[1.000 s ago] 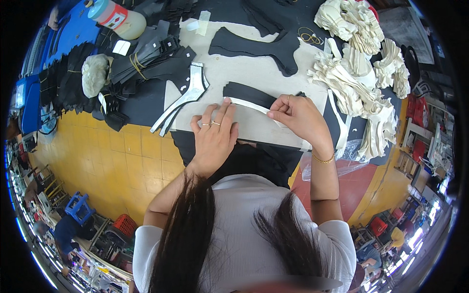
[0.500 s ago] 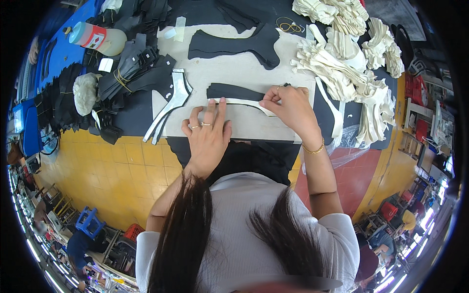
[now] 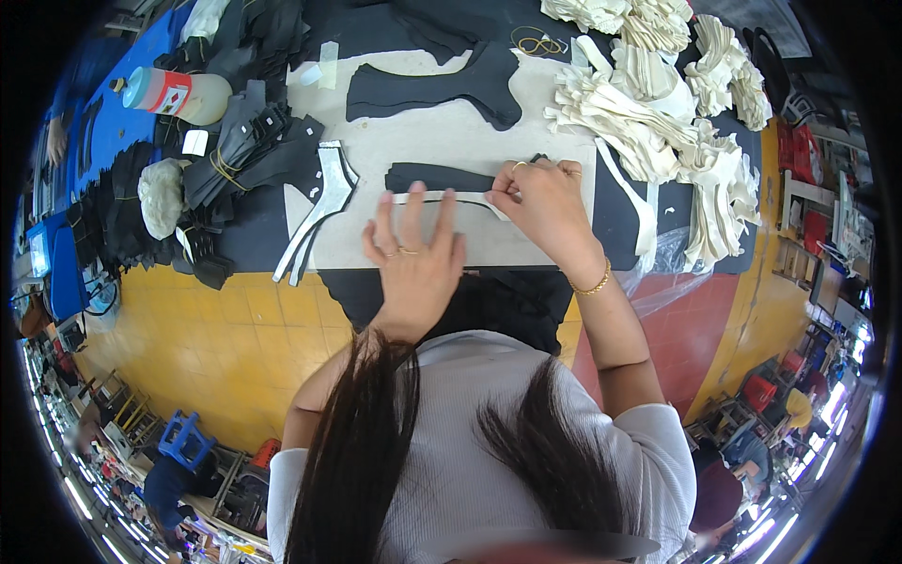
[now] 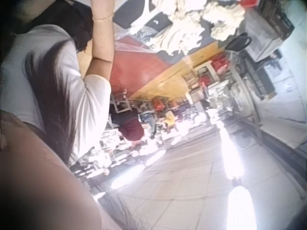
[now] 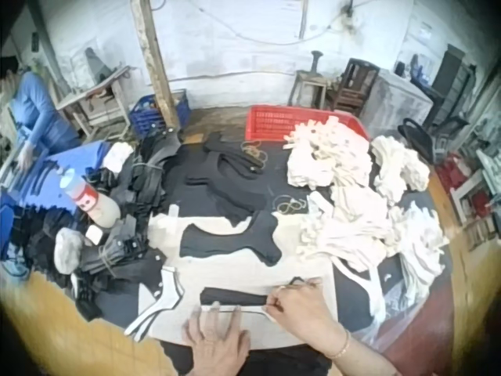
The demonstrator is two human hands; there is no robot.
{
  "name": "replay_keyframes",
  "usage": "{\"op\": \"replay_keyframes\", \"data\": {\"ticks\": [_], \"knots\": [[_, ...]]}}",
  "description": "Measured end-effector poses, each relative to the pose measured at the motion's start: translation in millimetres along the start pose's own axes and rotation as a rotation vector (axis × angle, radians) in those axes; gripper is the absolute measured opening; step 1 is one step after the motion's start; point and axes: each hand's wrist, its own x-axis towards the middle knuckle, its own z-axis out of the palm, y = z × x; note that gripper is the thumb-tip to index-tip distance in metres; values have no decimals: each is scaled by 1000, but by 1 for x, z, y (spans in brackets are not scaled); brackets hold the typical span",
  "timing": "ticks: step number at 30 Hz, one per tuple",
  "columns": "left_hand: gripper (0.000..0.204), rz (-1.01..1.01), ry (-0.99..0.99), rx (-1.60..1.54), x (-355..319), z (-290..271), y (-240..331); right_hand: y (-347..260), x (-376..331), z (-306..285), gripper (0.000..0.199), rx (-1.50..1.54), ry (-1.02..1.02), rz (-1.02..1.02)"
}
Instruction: The person aligns and folds white fabric strips onto black fabric pieces on a work table. They repeatedly pick up, position, and fold the strips, then place them aside. The process is continuous and repetitive throughout the clip.
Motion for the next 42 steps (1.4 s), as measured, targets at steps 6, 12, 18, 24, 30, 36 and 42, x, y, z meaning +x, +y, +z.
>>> {"op": "replay_keyframes", "data": {"ticks": [6,12,18,24,30,36,42], "knots": [[60,210,-104,-106,12,19,10,0,-9,-8,17,-65,117,-17],[60,255,-48,-67,9,27,6,12,-24,-28,59,482,99,255],[59,266,-40,-82,8,32,3,13,-30,-17,70,550,149,246],[58,295,-45,-55,8,31,3,16,-33,-14,75,560,169,251],[57,284,-60,-66,9,29,5,16,-32,-13,76,554,152,274],[56,289,-67,-46,11,28,6,15,-32,-12,81,565,162,259],[57,292,-78,-29,12,27,6,13,-33,-9,85,618,173,284]]}}
